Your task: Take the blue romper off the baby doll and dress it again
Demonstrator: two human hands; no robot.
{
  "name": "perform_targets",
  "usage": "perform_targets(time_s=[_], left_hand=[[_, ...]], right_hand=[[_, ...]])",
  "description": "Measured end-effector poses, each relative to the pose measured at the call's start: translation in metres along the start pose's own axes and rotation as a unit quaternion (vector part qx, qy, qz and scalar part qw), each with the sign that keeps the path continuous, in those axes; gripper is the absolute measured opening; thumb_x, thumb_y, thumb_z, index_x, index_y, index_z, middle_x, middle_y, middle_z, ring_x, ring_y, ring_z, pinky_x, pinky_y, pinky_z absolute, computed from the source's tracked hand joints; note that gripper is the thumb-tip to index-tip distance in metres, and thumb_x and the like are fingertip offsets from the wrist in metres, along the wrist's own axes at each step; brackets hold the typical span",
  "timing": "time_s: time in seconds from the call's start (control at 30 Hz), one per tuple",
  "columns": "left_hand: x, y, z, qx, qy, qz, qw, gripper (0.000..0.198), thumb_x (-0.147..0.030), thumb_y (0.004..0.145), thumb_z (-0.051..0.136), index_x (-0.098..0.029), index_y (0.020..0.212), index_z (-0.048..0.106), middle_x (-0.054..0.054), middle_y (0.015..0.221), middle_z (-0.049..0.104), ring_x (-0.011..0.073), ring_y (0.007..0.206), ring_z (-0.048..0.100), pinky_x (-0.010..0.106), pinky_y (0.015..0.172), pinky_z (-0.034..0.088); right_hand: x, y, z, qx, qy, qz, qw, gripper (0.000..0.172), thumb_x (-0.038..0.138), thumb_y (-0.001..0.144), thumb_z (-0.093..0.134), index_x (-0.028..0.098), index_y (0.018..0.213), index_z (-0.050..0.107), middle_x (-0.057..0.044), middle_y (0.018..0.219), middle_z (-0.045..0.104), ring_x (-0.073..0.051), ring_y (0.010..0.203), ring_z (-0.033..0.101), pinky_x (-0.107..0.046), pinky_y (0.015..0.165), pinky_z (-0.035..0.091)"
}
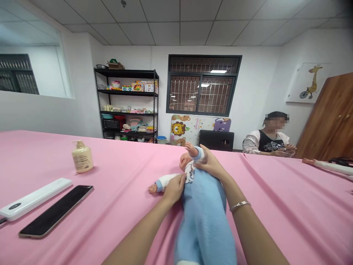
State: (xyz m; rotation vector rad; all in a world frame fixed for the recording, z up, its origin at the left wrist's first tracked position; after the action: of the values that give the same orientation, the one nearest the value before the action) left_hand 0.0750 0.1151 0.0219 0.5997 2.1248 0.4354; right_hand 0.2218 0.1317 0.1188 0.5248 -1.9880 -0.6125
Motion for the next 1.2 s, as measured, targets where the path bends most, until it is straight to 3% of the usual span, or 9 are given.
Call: perform_targets(time_s=[0.1, 0.2, 0.3, 0.4, 0.6, 0.73, 0.93, 1.1, 1.2], left_hand=[[-0.002, 0.0, 0.001, 0.023, 0.074, 0.052, 0.996, 0.039, -0.012, 0.08, 0.037, -0.02, 0.115, 0.053, 0.005, 0.111, 0.06, 0.0194, 0.101, 0.053, 0.033, 0.092, 0.041], [0.01, -0.001, 0.007, 0.05, 0.173, 0.067, 0.981, 0.051, -0.007, 0.074, 0.041, -0.019, 0.123, 0.047, 0.007, 0.119, 0.054, 0.0215, 0.109, 0.048, 0.034, 0.097, 0.037], [0.029, 0.001, 0.005, 0.053, 0.252, 0.037, 0.966, 0.054, -0.004, 0.076, 0.036, -0.019, 0.128, 0.043, 0.01, 0.123, 0.05, 0.0233, 0.115, 0.042, 0.035, 0.098, 0.034], [0.045, 0.007, -0.009, 0.045, 0.298, -0.002, 0.953, 0.048, -0.006, 0.08, 0.033, -0.018, 0.125, 0.045, 0.011, 0.116, 0.053, 0.0239, 0.109, 0.044, 0.036, 0.093, 0.036], [0.06, 0.01, -0.076, -0.065, 0.357, -0.052, 0.931, 0.027, -0.014, 0.086, 0.035, -0.018, 0.108, 0.051, 0.009, 0.105, 0.056, 0.0223, 0.098, 0.046, 0.032, 0.086, 0.036], [0.082, 0.001, -0.11, -0.137, 0.349, -0.128, 0.918, 0.02, -0.01, 0.083, 0.035, -0.017, 0.097, 0.048, 0.008, 0.097, 0.053, 0.0216, 0.09, 0.048, 0.031, 0.077, 0.038], [0.104, 0.005, -0.083, -0.044, 0.281, -0.123, 0.951, 0.016, -0.006, 0.078, 0.041, -0.017, 0.086, 0.049, 0.005, 0.098, 0.05, 0.016, 0.092, 0.05, 0.024, 0.078, 0.039], [0.105, 0.006, -0.071, 0.031, 0.291, -0.09, 0.952, 0.014, -0.016, 0.083, 0.042, -0.018, 0.088, 0.055, 0.006, 0.094, 0.053, 0.0181, 0.09, 0.051, 0.028, 0.079, 0.04], [0.101, 0.0, -0.071, 0.054, 0.29, -0.067, 0.953, 0.021, -0.016, 0.084, 0.039, -0.02, 0.096, 0.056, 0.006, 0.103, 0.054, 0.0179, 0.096, 0.051, 0.028, 0.085, 0.039]], right_hand=[[-0.033, 0.0, -0.019, -0.041, -0.018, -0.001, 0.999, 0.079, 0.034, 0.052, 0.071, 0.017, 0.124, 0.043, -0.011, 0.127, 0.049, -0.027, 0.115, 0.046, -0.039, 0.098, 0.037], [-0.087, -0.012, -0.034, -0.101, -0.037, 0.107, 0.988, 0.061, 0.037, 0.052, 0.069, 0.015, 0.107, 0.054, -0.012, 0.108, 0.061, -0.028, 0.098, 0.057, -0.039, 0.083, 0.045], [-0.139, -0.039, -0.03, -0.138, -0.03, 0.228, 0.963, 0.049, 0.044, 0.054, 0.069, 0.015, 0.092, 0.059, -0.011, 0.088, 0.066, -0.027, 0.08, 0.062, -0.035, 0.067, 0.047], [-0.163, -0.059, -0.016, -0.172, -0.017, 0.26, 0.95, 0.053, 0.051, 0.058, 0.065, 0.016, 0.097, 0.058, -0.01, 0.086, 0.066, -0.027, 0.078, 0.062, -0.034, 0.061, 0.047], [-0.174, -0.068, 0.017, -0.19, 0.068, 0.271, 0.941, 0.054, 0.05, 0.06, 0.064, 0.013, 0.098, 0.057, -0.013, 0.095, 0.065, -0.028, 0.088, 0.061, -0.035, 0.069, 0.048], [-0.178, -0.073, 0.007, -0.238, 0.077, 0.292, 0.923, 0.066, 0.05, 0.064, 0.059, 0.01, 0.114, 0.047, -0.017, 0.114, 0.057, -0.028, 0.099, 0.058, -0.034, 0.075, 0.048], [-0.176, -0.091, -0.024, -0.314, -0.122, 0.318, 0.886, 0.085, 0.045, 0.059, 0.065, 0.002, 0.125, 0.035, -0.026, 0.114, 0.052, -0.039, 0.106, 0.048, -0.044, 0.085, 0.038], [-0.163, -0.096, -0.025, -0.326, -0.161, 0.287, 0.886, 0.069, 0.035, 0.064, 0.06, 0.0, 0.12, 0.04, -0.029, 0.114, 0.046, -0.04, 0.114, 0.037, -0.046, 0.09, 0.032], [-0.14, -0.096, -0.023, -0.328, -0.217, 0.224, 0.892, 0.053, 0.028, 0.068, 0.053, 0.003, 0.114, 0.045, -0.028, 0.114, 0.044, -0.038, 0.112, 0.037, -0.047, 0.09, 0.031]])
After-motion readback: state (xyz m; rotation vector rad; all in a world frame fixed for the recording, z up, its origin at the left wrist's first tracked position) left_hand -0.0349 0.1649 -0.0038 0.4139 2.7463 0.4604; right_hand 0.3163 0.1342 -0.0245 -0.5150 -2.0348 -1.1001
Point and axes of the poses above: each hand's wrist, its own y-axis towards the middle knuckle, its own z-axis out of the palm, x = y × z, the point moved 10 cm from there along y, towards the middle knuckle
